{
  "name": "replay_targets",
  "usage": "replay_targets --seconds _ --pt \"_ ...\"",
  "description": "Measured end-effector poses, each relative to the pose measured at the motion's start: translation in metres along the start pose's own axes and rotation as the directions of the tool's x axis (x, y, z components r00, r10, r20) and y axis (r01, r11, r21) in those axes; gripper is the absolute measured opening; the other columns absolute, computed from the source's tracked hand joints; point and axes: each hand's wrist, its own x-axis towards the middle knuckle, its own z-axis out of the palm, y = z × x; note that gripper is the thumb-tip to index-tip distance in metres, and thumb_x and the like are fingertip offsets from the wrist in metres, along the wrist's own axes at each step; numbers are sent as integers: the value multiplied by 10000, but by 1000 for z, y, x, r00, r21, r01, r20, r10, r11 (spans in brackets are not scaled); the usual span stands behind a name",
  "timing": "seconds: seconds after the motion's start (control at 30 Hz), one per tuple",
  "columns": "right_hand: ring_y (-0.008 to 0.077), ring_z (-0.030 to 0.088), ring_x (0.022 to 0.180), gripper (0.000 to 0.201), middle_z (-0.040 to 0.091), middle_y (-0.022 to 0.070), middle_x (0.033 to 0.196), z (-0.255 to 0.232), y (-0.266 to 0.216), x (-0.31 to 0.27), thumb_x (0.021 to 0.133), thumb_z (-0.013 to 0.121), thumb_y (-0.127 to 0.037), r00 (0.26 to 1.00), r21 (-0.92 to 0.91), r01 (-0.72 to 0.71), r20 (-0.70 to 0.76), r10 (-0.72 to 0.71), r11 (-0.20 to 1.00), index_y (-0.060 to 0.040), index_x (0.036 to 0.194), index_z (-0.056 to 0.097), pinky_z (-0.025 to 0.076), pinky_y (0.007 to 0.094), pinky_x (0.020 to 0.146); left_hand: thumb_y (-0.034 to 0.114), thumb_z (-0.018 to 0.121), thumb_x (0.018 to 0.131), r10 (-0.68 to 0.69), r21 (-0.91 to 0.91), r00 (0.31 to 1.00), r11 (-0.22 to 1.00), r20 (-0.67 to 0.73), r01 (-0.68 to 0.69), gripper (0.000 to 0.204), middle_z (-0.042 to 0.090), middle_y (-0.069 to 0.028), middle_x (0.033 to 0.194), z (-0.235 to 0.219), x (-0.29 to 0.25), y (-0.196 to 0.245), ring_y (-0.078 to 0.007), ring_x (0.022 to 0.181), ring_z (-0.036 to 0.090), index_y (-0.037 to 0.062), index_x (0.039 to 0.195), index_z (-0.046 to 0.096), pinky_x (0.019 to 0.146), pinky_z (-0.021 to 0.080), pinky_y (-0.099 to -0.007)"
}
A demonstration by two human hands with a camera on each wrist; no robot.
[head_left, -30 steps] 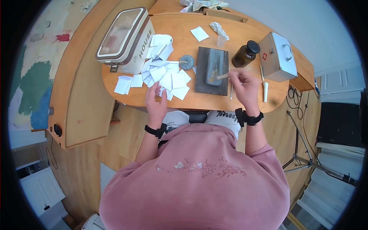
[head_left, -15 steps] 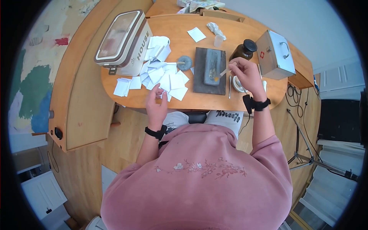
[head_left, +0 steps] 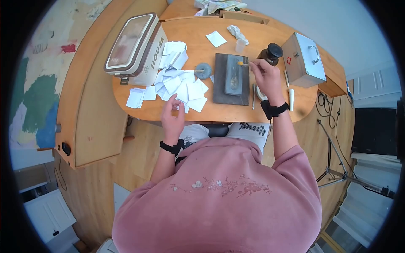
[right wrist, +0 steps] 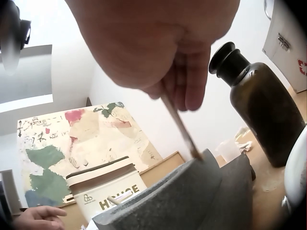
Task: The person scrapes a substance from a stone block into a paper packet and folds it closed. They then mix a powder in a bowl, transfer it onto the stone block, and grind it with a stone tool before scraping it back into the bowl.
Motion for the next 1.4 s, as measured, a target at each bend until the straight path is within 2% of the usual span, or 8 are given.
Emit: replay_targets --seconds 0.1,0.63,0.7,1.03,1.1,1.23,1.33,1.4 --pt "226 781 720 108 769 143 810 4 -1 2 1060 787 -99 985 172 8 -171 22 985 9 1070 783 588 323 676 63 747 1049 12 9 1000 1000 24 -12 401 772 -78 1051 1 3 2 -200 936 694 -6 1441 702 879 571 -362" --pt "112 748 780 140 823 78 891 31 6 25 1091 763 -106 970 183 31 -244 15 983 21 1135 800 601 273 758 73 763 1041 32 29 997 999 69 -34 399 768 -83 1082 4 3 11 -211 959 700 9 1432 717 895 582 -367" --pt "128 750 789 120 798 86 856 25 4 29 1069 768 -79 998 125 -20 67 11 992 21 1120 808 592 279 760 61 768 1037 47 27 997 998 60 -48 387 766 -90 1081 3 4 15 -212 959 707 5 1417 721 890 582 -371" --pt "326 772 847 116 793 182 943 -1 -15 -7 1006 812 -57 1000 157 20 -17 -18 987 19 1092 796 601 381 786 16 739 1053 122 19 981 992 149 -126 346 785 -118 1089 9 10 29 -209 916 785 -13 1397 716 818 616 -341" --pt "319 766 868 100 790 160 995 -14 -23 -32 980 828 -23 932 -1 208 -303 -199 978 6 1072 800 604 398 779 23 721 1072 6 -118 990 993 142 10 294 801 -129 1105 15 6 30 -227 924 828 -18 1363 734 800 628 -343" --pt "327 744 854 125 764 143 1006 -17 -22 -98 953 836 7 901 -168 103 -401 -163 980 -15 1071 801 598 413 766 55 698 1111 -47 -181 973 979 226 90 256 814 -139 1116 27 3 27 -193 942 832 -32 1346 746 801 626 -310" --pt "332 722 821 168 732 121 975 -5 -12 -124 938 838 9 969 -157 85 -216 -119 984 -14 1102 807 593 434 748 74 709 1107 33 -91 961 996 274 -9 218 824 -156 1127 40 8 43 -225 980 825 -35 1284 776 855 628 -333" --pt "353 735 839 237 735 125 980 3 -10 -128 963 796 8 982 -158 -9 -186 -20 987 -22 1198 810 598 455 744 84 740 1081 330 82 902 928 277 -364 203 813 -196 1159 48 16 51 -307 1052 810 -35 1240 782 897 624 -370"
